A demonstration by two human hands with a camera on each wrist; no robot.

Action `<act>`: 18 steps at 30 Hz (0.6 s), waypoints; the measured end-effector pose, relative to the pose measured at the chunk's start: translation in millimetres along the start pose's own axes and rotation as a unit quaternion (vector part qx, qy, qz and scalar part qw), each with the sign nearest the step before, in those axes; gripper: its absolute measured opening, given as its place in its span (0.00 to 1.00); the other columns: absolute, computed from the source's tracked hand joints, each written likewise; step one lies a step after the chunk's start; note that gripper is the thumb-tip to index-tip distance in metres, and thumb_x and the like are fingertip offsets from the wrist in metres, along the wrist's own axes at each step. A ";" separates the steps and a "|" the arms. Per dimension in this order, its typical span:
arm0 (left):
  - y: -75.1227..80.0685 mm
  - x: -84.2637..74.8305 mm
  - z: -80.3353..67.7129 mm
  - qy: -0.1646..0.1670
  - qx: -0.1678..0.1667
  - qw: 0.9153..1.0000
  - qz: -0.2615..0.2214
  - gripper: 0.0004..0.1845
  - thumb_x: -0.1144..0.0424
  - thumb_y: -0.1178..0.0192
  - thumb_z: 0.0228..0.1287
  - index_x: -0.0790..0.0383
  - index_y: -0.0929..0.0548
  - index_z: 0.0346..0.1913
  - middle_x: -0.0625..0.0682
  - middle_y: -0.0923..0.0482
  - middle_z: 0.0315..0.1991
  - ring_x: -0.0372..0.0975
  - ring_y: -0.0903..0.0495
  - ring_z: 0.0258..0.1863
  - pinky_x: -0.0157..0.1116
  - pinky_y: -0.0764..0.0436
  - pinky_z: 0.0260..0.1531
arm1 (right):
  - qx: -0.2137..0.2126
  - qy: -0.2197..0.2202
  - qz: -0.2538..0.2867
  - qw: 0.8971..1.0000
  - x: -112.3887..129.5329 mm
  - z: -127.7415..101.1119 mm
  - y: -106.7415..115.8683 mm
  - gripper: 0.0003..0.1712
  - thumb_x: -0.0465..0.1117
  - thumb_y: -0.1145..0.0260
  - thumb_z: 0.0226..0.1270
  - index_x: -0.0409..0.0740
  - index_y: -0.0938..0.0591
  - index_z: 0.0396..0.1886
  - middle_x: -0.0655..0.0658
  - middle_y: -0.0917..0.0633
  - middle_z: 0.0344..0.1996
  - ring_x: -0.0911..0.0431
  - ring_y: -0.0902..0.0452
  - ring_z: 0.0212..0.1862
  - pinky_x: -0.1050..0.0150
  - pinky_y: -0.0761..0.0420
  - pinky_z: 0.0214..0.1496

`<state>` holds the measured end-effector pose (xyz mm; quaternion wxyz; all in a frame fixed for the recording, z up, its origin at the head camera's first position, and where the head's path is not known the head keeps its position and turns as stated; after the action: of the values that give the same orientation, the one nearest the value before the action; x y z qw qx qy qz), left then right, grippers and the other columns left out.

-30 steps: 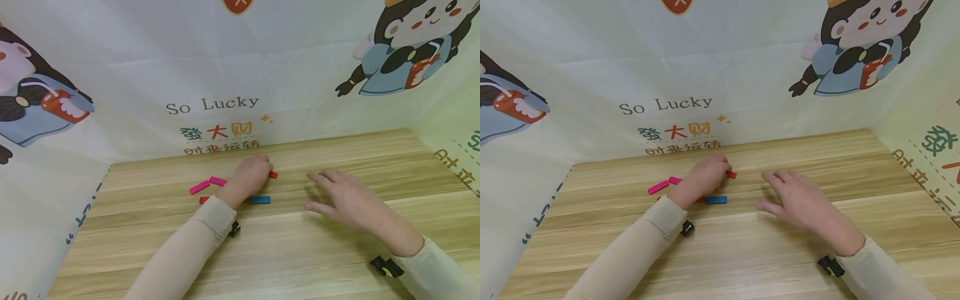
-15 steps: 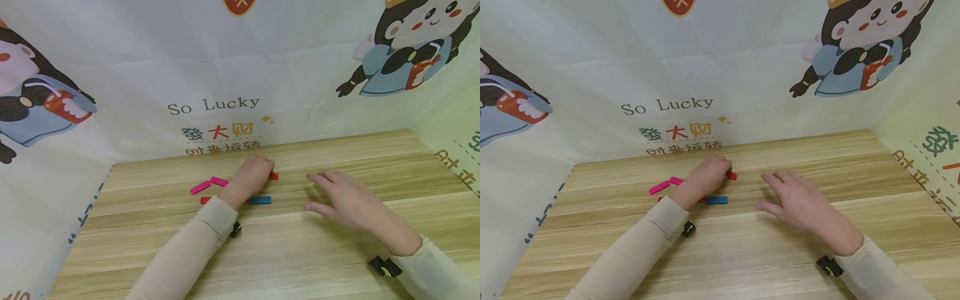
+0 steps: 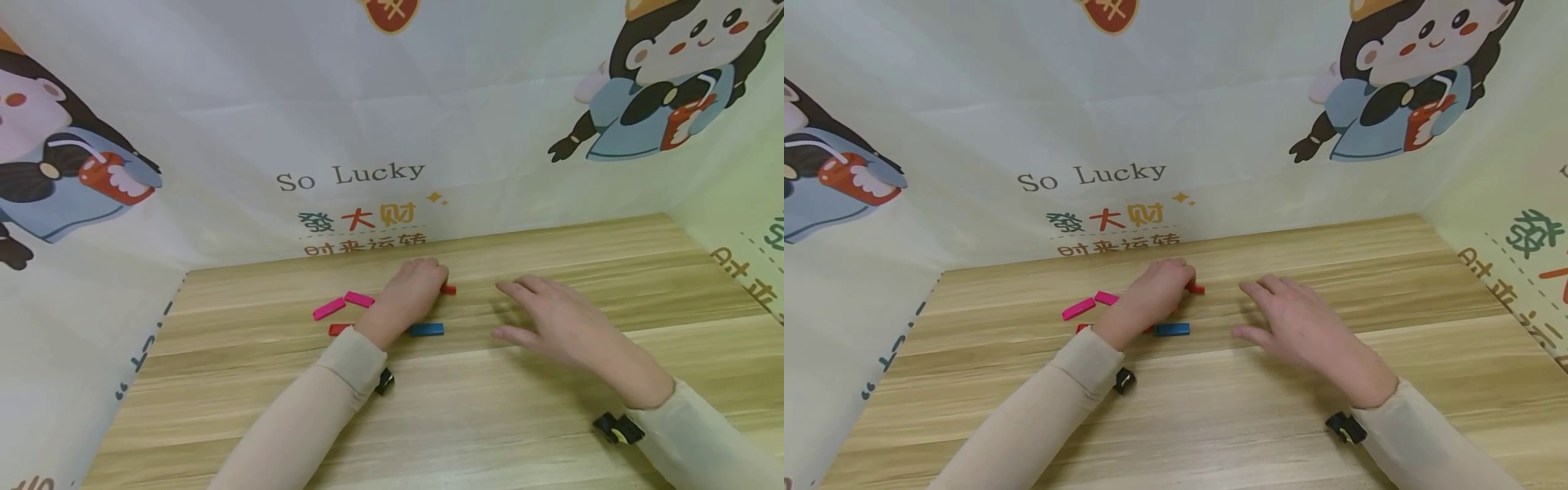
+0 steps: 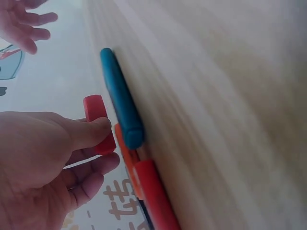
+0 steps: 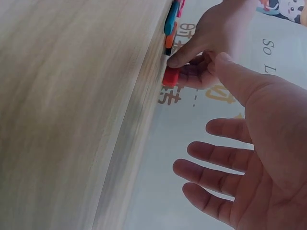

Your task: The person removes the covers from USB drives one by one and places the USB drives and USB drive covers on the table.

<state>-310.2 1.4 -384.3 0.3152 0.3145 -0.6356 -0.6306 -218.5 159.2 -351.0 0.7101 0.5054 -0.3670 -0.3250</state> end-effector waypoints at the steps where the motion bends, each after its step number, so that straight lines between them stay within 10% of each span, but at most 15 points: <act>1: 1.3 -0.3 -0.6 -0.002 -0.005 1.000 0.000 0.05 0.69 0.41 0.79 0.59 0.14 0.46 0.52 0.17 0.42 0.46 0.17 0.46 0.45 0.18 0.56 | -0.004 0.004 0.001 1.000 0.8 0.8 0.5 0.44 0.62 0.27 0.71 0.37 0.24 0.74 0.32 0.18 0.62 0.33 0.20 0.62 0.34 0.22 0.64; 18: 25.7 1.8 -36.0 0.016 -0.067 0.996 -0.052 0.05 0.71 0.39 0.76 0.61 0.15 0.48 0.49 0.21 0.41 0.44 0.21 0.45 0.45 0.19 0.57 | -0.036 0.053 -0.017 0.998 15.8 25.5 1.4 0.36 0.54 0.24 0.70 0.36 0.19 0.68 0.36 0.14 0.55 0.39 0.15 0.53 0.42 0.16 0.55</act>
<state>-282.7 -21.6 -358.3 0.3129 0.3354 -0.5694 -0.6822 -231.8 134.2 -341.0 0.7408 0.5017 -0.3088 -0.3228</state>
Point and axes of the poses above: each hand's wrist, its own z-axis towards the middle knuckle, its own y-axis out of the back of the hand, x = y × z, the point moved 8 cm from there along z, towards the middle knuckle
